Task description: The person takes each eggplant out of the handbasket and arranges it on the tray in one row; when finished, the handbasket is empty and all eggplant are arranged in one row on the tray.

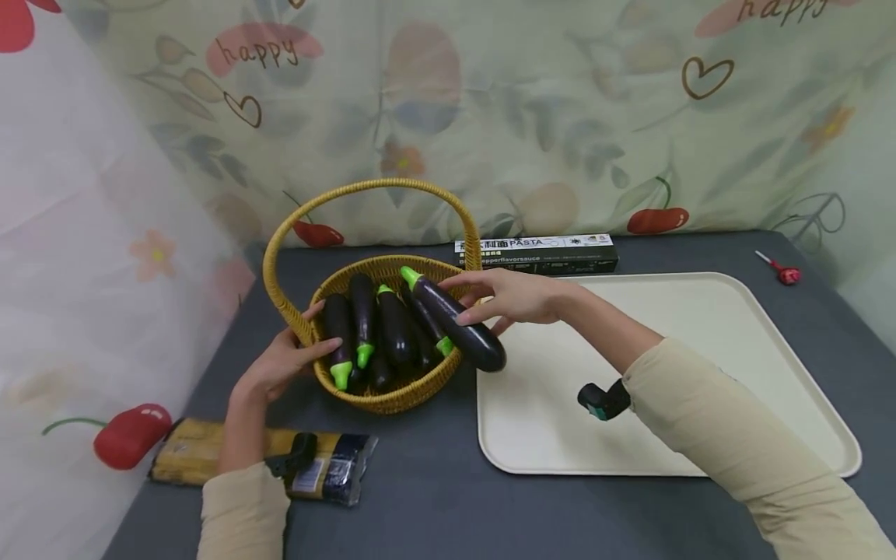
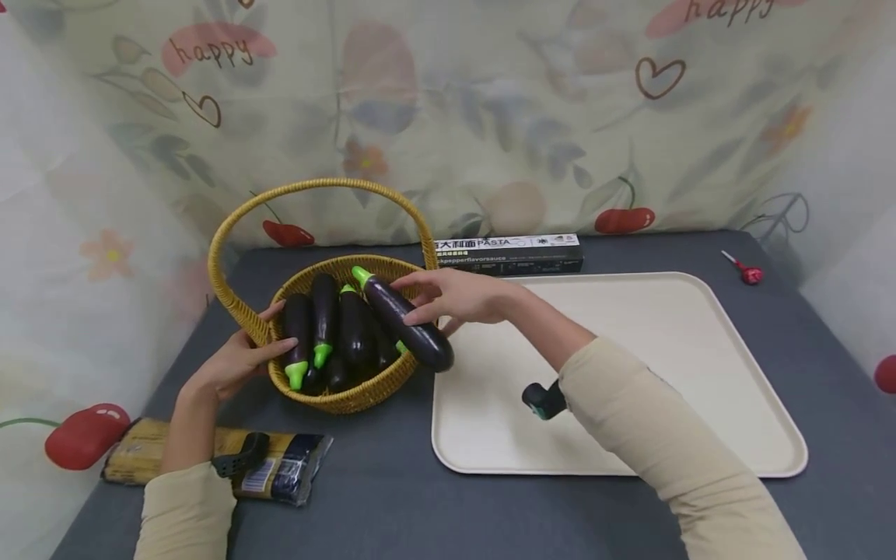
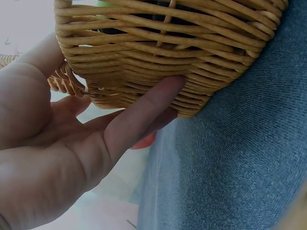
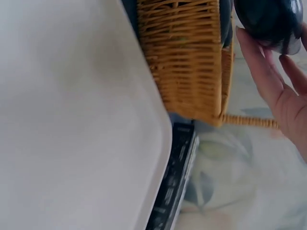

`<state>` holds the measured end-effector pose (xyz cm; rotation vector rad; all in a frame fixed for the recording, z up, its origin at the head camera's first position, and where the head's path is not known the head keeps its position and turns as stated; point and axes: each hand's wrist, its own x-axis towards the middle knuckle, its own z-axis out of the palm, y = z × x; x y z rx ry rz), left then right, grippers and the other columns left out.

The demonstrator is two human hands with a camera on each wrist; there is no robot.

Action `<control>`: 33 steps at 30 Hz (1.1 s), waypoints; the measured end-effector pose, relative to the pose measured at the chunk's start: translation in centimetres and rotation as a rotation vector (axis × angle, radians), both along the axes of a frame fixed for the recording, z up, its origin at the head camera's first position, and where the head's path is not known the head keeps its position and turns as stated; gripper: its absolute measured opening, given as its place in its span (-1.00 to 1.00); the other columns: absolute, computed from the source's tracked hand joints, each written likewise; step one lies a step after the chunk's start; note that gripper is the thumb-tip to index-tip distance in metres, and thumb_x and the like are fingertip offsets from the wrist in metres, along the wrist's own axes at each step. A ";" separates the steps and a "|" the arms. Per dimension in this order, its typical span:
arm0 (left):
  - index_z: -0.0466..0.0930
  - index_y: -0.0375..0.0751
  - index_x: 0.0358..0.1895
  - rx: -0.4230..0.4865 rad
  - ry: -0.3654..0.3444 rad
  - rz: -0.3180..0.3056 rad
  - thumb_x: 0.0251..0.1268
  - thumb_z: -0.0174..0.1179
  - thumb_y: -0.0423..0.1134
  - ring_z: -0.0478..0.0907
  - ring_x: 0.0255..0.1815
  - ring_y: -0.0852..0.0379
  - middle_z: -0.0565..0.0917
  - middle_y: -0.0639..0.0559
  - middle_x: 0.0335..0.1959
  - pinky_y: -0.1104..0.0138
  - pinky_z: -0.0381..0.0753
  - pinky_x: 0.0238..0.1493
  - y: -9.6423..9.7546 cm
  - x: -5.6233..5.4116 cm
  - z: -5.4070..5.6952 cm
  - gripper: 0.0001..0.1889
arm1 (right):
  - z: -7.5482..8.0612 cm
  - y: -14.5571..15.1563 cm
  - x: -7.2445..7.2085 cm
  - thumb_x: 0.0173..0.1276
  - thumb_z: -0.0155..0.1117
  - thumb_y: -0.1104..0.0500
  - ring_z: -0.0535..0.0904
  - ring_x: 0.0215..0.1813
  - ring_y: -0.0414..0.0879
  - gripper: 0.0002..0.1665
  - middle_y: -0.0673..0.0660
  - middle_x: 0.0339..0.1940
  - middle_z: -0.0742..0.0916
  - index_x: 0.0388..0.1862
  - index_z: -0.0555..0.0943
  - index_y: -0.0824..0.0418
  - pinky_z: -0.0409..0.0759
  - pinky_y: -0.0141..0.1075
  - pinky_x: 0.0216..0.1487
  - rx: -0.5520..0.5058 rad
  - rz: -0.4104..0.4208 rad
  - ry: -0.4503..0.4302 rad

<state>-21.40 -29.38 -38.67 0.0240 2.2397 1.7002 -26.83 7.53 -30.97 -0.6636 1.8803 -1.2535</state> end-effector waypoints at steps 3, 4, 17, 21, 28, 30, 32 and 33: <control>-0.23 0.14 0.55 -0.008 0.000 0.001 0.34 0.21 -0.09 0.57 -0.12 0.07 0.23 -0.39 0.18 0.20 0.60 -0.12 0.0 0.1 0.1 -0.11 | -0.4 1.6 0.3 0.37 0.26 0.15 0.49 0.13 0.11 -0.22 0.26 0.18 0.46 0.50 0.16 0.05 0.56 -0.02 -0.01 0.006 -0.010 -0.016; -0.22 0.14 0.55 -0.010 0.000 0.005 0.34 0.21 -0.09 0.58 -0.14 0.08 0.24 -0.38 0.15 0.21 0.60 -0.12 0.0 0.1 0.1 -0.11 | -0.6 2.1 0.4 0.37 0.27 0.14 0.50 0.13 0.10 -0.21 0.27 0.18 0.45 0.50 0.16 0.05 0.56 -0.01 -0.01 0.006 -0.015 -0.021; -0.25 0.12 0.55 -0.011 0.002 -0.009 0.35 0.20 -0.08 0.41 0.15 -0.13 0.06 -0.40 0.38 0.15 0.56 -0.03 0.2 0.1 0.3 -0.10 | -5.4 8.9 0.1 0.43 0.17 0.17 0.49 0.05 0.04 -0.20 0.31 0.16 0.47 0.53 0.04 0.17 0.53 -0.02 0.01 -0.059 -0.232 -0.222; -0.26 0.10 0.55 -0.010 0.004 -0.010 0.35 0.19 -0.08 0.42 0.14 -0.12 0.05 -0.41 0.39 0.16 0.56 -0.03 0.2 0.2 0.3 -0.10 | -7.1 9.3 -0.3 0.46 0.13 0.16 0.51 0.07 0.03 -0.22 0.34 0.20 0.46 0.53 0.03 0.20 0.55 -0.09 -0.02 -0.058 -0.317 -0.254; -0.25 0.13 0.55 -0.017 -0.001 0.002 0.35 0.19 -0.07 0.48 0.07 -0.06 0.15 -0.40 0.31 0.15 0.56 -0.03 0.1 0.2 0.2 -0.11 | -8.5 7.5 -0.5 0.45 0.15 0.10 0.44 0.19 0.10 -0.15 0.39 0.31 0.34 0.54 -0.05 0.20 0.56 -0.17 -0.01 0.002 -0.378 -0.268; -0.24 0.13 0.55 -0.017 0.000 0.001 0.35 0.19 -0.07 0.50 0.04 -0.01 0.17 -0.40 0.30 0.15 0.57 -0.03 0.1 0.1 0.2 -0.11 | -8.6 6.7 -0.4 0.44 0.16 0.10 0.45 0.16 0.10 -0.16 0.38 0.29 0.35 0.54 -0.02 0.19 0.57 -0.17 -0.04 0.026 -0.377 -0.262; -0.24 0.13 0.55 -0.016 0.003 -0.002 0.35 0.19 -0.07 0.52 0.02 0.01 0.18 -0.39 0.30 0.15 0.56 -0.03 0.1 0.1 0.2 -0.11 | -8.7 6.1 -0.3 0.43 0.17 0.10 0.48 0.12 0.09 -0.17 0.38 0.26 0.37 0.53 0.00 0.18 0.59 -0.16 -0.07 0.046 -0.382 -0.253; -0.24 0.13 0.55 -0.016 0.003 -0.003 0.35 0.19 -0.06 0.52 0.01 0.02 0.19 -0.39 0.29 0.15 0.56 -0.03 0.1 0.0 0.2 -0.11 | -8.8 5.8 -0.2 0.43 0.16 0.10 0.49 0.11 0.10 -0.17 0.39 0.26 0.38 0.53 0.00 0.18 0.59 -0.16 -0.09 0.054 -0.384 -0.244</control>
